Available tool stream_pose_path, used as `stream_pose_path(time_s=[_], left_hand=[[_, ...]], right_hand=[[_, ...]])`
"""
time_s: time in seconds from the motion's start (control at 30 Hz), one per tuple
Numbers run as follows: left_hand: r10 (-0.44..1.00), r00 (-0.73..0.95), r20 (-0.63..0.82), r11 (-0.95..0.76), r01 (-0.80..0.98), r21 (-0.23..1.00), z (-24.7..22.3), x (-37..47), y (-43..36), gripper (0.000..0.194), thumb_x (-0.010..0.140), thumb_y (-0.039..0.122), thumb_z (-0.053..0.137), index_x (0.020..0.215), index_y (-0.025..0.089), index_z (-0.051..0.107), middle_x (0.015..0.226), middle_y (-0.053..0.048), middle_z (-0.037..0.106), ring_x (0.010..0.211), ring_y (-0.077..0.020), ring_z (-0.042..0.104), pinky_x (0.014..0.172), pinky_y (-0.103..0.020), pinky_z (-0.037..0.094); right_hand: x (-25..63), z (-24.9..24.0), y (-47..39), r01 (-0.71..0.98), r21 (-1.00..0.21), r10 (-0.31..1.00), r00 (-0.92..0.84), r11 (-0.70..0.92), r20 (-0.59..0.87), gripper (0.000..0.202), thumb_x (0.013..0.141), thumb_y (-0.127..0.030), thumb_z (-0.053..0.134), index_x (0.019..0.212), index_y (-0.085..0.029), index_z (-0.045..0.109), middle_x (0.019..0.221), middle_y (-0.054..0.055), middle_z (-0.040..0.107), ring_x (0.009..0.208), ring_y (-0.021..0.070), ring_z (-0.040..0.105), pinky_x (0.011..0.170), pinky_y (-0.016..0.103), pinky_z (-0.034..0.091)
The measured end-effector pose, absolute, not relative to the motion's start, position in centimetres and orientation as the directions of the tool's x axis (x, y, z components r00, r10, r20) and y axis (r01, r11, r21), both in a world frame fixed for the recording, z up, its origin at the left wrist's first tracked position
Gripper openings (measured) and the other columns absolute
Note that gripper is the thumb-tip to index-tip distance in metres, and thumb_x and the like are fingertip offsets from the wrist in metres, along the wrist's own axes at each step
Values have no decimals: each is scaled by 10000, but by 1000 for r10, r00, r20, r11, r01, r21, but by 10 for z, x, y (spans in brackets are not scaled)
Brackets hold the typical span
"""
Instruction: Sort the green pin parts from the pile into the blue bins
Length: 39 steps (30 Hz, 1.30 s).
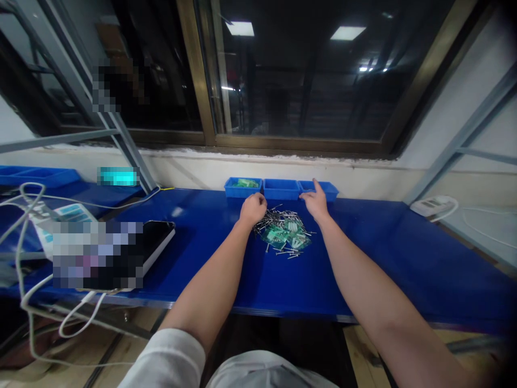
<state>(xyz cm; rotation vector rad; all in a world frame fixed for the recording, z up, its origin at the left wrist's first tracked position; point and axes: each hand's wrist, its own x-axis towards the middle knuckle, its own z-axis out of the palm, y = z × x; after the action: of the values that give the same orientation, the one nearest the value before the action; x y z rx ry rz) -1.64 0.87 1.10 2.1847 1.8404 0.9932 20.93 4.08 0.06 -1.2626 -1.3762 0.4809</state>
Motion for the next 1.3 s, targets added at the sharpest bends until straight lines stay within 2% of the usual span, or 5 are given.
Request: stream_pose_path(time_s=[0.23,0.37,0.57,0.9,1.3], left_hand=[[866,310,391,-432,858,277,4,-10,6,377,877,374,377,1135,185,577,1154,-85,602,1088,-201,535,947,-304,396],[857,402,323,-481,848,223,1,-6,2,357,883,356,365,1109,201,595,1188,-64,593,1099,-184,536,957,-274,388],[888,392,239,-443,869,221,2,-1,-4,338,877,333,368,1073,226,621,1131,-77,620,993,-214,597,879,-316,440],[857,382,345,-489,813,315,2,-3,0,283,842,273,448,1043,202,635,1096,-82,637,1007,-205,582,896,-291,427],[790,303,533,-556,721,414,11,0,-6,233,817,214,494,993,176,641,990,-55,650,945,-170,581,886,-281,433]], right_hand=[[182,1,19,807,-529,934,-75,262,349,474,684,-446,606,1091,-204,633,889,69,669,876,223,592,823,331,432],[172,-4,16,880,-382,947,-192,283,259,405,675,-454,617,994,-215,689,1035,105,633,995,256,551,877,328,402],[167,-9,18,804,-466,919,-245,370,309,196,719,-318,600,848,-236,723,891,60,694,890,213,606,809,283,428],[168,-9,17,752,-498,884,-239,431,403,138,720,-315,608,774,-277,730,840,25,711,861,219,620,814,319,428],[168,4,9,686,-523,835,-239,506,495,471,848,-503,404,625,-188,674,605,21,644,640,162,581,644,260,378]])
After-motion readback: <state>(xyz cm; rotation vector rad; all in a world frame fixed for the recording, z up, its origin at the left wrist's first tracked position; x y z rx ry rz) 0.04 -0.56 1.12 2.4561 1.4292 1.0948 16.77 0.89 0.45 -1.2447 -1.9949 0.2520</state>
